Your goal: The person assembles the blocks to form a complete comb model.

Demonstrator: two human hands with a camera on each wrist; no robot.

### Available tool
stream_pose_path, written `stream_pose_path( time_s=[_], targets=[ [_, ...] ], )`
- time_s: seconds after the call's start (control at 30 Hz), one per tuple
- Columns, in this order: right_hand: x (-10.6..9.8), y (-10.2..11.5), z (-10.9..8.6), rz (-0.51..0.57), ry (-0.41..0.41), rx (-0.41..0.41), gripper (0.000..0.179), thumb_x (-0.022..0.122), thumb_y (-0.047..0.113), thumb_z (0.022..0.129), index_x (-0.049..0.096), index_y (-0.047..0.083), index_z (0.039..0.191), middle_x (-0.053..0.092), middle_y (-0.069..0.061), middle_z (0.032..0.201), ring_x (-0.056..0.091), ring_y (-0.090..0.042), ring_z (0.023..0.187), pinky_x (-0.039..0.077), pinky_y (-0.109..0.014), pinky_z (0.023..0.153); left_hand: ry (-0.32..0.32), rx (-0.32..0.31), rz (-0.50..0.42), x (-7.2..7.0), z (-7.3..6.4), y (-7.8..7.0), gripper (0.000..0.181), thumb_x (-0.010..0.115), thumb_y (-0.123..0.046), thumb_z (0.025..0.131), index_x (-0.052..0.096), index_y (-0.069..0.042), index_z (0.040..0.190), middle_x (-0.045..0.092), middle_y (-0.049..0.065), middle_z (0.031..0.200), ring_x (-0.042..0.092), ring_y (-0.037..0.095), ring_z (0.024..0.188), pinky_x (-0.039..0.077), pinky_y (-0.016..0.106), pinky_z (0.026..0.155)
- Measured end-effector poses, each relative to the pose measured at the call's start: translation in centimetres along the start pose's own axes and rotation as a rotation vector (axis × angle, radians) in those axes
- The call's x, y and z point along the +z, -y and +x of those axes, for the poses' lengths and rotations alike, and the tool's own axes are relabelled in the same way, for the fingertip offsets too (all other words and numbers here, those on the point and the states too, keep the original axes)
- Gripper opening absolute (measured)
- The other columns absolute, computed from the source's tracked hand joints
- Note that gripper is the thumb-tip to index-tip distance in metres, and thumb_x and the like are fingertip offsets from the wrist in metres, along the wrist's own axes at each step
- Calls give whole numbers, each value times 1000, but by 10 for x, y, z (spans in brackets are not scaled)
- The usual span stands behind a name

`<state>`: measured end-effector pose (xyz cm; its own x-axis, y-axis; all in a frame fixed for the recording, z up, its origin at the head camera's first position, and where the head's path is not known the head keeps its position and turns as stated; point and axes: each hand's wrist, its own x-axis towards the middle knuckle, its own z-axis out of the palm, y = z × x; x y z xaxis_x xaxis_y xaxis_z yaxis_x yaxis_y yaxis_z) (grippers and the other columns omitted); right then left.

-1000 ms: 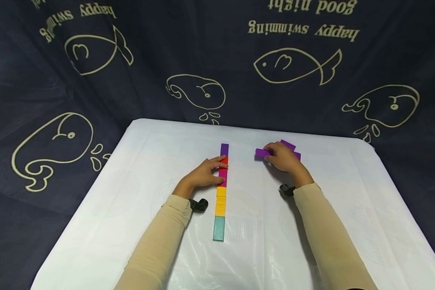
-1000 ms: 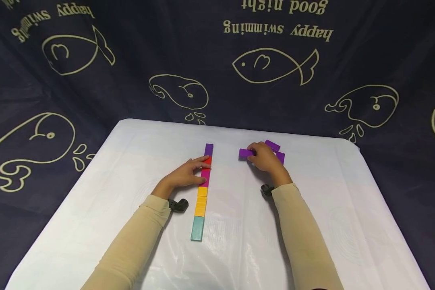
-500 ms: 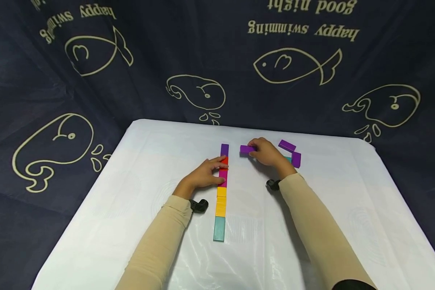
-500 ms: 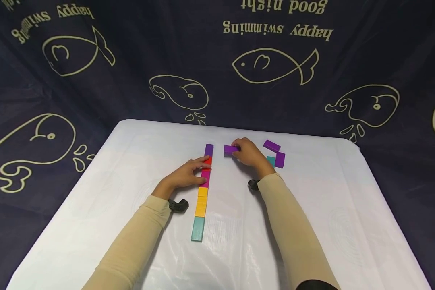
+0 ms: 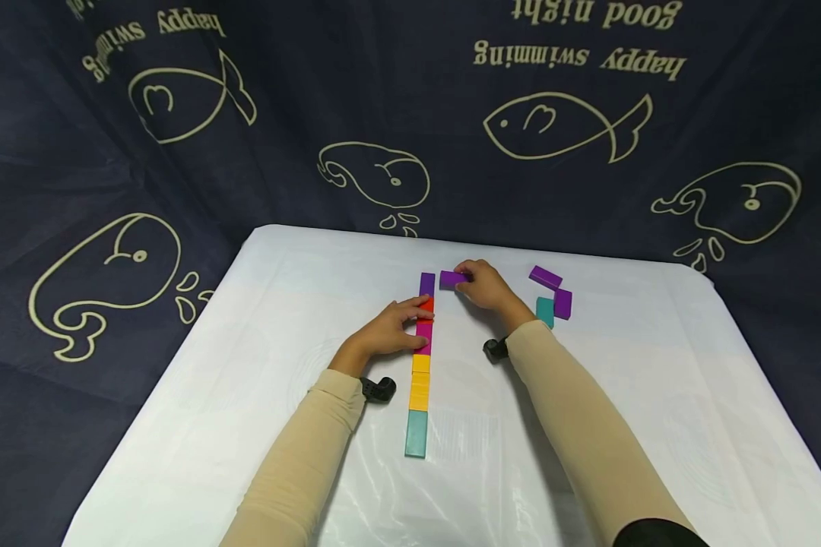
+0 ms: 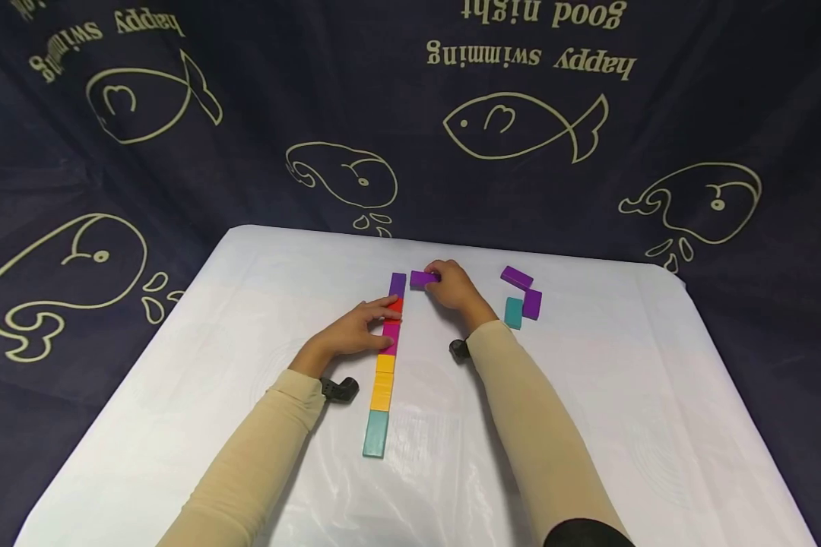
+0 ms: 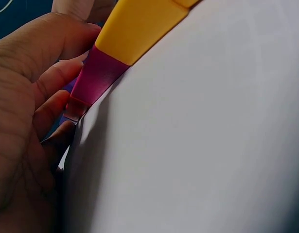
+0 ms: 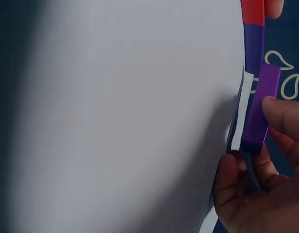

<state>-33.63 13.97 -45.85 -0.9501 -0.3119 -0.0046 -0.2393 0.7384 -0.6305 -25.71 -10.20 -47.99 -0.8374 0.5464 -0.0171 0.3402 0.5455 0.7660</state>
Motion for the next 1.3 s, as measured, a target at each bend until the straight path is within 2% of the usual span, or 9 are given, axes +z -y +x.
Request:
stream_pose_path(
  time_s=[0.3,1.07,1.3],
  targets=[
    [7,8,1,-15,-2,40,27,63,10,94,64,6,121,55,-18,115,51,-31,105,42,-46,99,0,1,1,0,0,0,50,76,-18,84,65,-12,132,33,-1,160,22,25,149,4,42,122],
    [13,12,5,-80,3,97,31,64,14,94,64,10,124,55,-19,118,45,-34,111,40,-47,97,0,-45,1,2,2,3,50,76,-22,85,65,-16,133,31,-7,160,19,27,149,8,44,121],
    [13,12,6,-94,29,101,47,65,20,93,56,10,137,53,-20,130,42,-36,120,38,-48,103,-1,-41,-12,1,1,2,50,77,-21,84,65,-15,133,31,-6,160,18,31,149,11,48,121]
  ],
)
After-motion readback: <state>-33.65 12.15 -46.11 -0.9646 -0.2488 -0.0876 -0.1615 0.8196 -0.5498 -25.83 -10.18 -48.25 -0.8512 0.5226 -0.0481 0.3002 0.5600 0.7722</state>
